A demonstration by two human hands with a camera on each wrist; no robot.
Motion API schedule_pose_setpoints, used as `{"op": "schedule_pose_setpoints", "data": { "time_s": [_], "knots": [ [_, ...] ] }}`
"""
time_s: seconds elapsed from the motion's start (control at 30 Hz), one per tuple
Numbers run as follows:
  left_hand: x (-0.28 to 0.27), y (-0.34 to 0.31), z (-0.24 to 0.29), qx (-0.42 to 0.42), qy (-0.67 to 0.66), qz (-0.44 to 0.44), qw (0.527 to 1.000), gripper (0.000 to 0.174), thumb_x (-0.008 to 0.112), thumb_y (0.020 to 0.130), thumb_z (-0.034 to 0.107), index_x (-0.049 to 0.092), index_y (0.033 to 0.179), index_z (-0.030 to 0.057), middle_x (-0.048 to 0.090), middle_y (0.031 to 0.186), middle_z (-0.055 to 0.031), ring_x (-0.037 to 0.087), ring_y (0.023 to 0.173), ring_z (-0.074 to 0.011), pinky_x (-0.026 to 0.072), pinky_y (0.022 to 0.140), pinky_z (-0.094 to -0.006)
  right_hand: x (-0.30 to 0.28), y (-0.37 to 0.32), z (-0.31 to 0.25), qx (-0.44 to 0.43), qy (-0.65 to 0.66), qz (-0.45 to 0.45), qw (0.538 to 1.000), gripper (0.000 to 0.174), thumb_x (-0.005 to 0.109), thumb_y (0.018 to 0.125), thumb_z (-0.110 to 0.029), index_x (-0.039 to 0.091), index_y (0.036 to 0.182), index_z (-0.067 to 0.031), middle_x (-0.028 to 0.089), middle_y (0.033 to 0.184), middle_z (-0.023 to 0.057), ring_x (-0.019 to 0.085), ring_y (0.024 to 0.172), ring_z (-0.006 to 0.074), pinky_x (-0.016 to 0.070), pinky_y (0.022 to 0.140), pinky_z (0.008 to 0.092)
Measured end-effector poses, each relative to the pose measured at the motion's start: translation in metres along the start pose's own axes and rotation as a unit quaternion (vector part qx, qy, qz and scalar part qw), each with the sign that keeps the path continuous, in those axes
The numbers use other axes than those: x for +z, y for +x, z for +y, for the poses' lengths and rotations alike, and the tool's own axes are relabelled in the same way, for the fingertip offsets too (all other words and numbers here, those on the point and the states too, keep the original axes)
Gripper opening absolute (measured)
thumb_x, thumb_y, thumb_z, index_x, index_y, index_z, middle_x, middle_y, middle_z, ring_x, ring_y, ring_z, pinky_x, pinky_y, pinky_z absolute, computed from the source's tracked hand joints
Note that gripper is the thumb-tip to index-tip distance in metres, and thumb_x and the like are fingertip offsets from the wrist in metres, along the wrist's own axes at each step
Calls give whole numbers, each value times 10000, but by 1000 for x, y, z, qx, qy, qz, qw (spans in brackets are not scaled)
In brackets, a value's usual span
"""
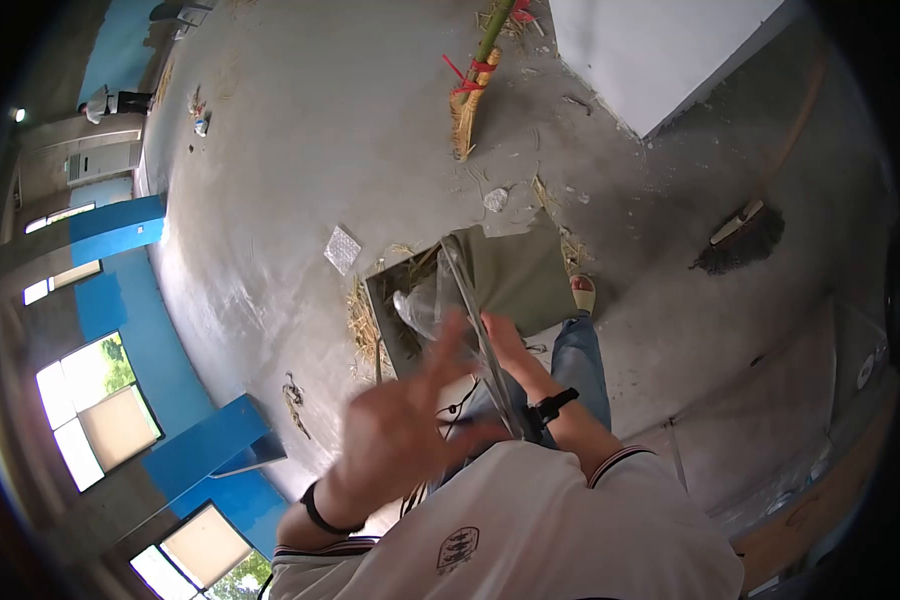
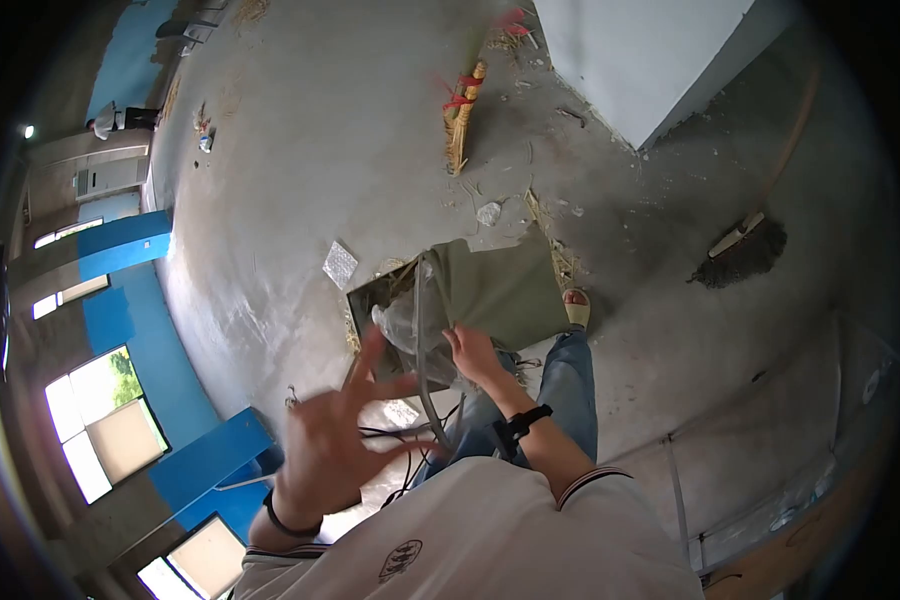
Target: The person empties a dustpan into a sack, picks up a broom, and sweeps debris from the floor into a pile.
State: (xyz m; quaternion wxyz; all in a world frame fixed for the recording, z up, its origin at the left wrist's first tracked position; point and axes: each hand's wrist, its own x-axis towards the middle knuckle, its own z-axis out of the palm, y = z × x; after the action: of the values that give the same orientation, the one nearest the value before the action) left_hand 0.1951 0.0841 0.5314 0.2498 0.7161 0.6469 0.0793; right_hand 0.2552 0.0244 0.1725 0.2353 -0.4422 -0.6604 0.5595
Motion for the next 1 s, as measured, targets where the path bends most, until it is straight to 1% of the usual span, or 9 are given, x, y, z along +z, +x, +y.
{"op": "schedule_pose_setpoints", "data": {
  "time_s": [0.1, 0.17, 0.27, 0.33, 0.4, 0.47, 0.6, 0.87, 1.0],
  "knots": [
    [11, -13, -31, -296, -45, -76, 951, 506, 839, 620, 296, 614, 992, 37, 630, 726, -56, 594, 532, -213, 488, 511, -306, 4, 7, 7, 47, 21, -31, 998, 306, 507, 917, -275, 529, 788, 1, 572, 715, 226, 562, 727, 432, 425, 608, 499],
    [38, 4, 7, 62, -258, -104, 959, 409, 803, 679, 241, 617, 981, 37, 610, 710, -35, 593, 622, -233, 473, 557, -317, 20, 2, 14, 13, -4, -96, 995, 267, 504, 923, -218, 506, 774, 4, 545, 675, 236, 540, 686, 441, 398, 573, 487],
    [66, 1, 3, 168, -324, -108, 925, 349, 775, 703, 199, 627, 981, 46, 626, 767, -40, 604, 757, -244, 469, 650, -333, 22, -2, 3, 45, 90, -96, 990, 272, 507, 922, -230, 500, 793, 9, 538, 680, 245, 534, 689, 443, 385, 575, 485],
    [85, -3, -55, 98, -179, -85, 975, 355, 767, 701, 243, 627, 974, 63, 638, 863, -56, 599, 794, -267, 459, 707, -373, 14, 3, -3, 35, 73, -80, 994, 271, 505, 925, -236, 498, 812, 11, 534, 685, 248, 532, 686, 442, 383, 576, 479],
    [107, -17, -101, 116, -164, 10, 980, 438, 694, 709, 469, 548, 752, 59, 558, 704, -67, 556, 642, -261, 438, 606, -387, 8, 7, 1, 25, 54, -57, 997, 272, 502, 928, -242, 495, 831, 12, 531, 690, 252, 530, 683, 440, 381, 577, 473],
    [115, -22, -112, 158, -135, -17, 978, 441, 663, 736, 479, 524, 728, 60, 524, 670, -68, 535, 602, -266, 424, 558, -385, 8, 14, 5, 56, 82, -77, 992, 268, 492, 935, -244, 484, 853, 11, 524, 690, 250, 523, 672, 441, 375, 574, 470],
    [105, -13, -76, 181, -122, -63, 974, 386, 607, 802, 439, 501, 721, 77, 484, 602, -58, 502, 503, -255, 386, 443, -369, -16, 25, 3, 156, 117, -123, 973, 246, 468, 929, -221, 544, 987, 6, 576, 821, 264, 540, 794, 456, 425, 669, 472],
    [119, -13, -62, 88, -137, -170, 972, 304, 620, 832, 355, 507, 748, 85, 511, 570, -55, 540, 495, -276, 398, 429, -396, -26, 16, 59, 59, -24, -66, 996, 252, 490, 907, -199, 521, 1023, 22, 567, 925, 288, 502, 891, 491, 412, 731, 514],
    [112, -19, -55, 86, -208, -171, 959, 313, 618, 836, 358, 501, 746, 82, 488, 563, -60, 532, 503, -292, 399, 431, -398, -38, 4, 63, 152, 29, -69, 985, 234, 495, 891, -159, 516, 1057, 4, 573, 939, 274, 499, 960, 475, 420, 741, 460]
  ]
}}
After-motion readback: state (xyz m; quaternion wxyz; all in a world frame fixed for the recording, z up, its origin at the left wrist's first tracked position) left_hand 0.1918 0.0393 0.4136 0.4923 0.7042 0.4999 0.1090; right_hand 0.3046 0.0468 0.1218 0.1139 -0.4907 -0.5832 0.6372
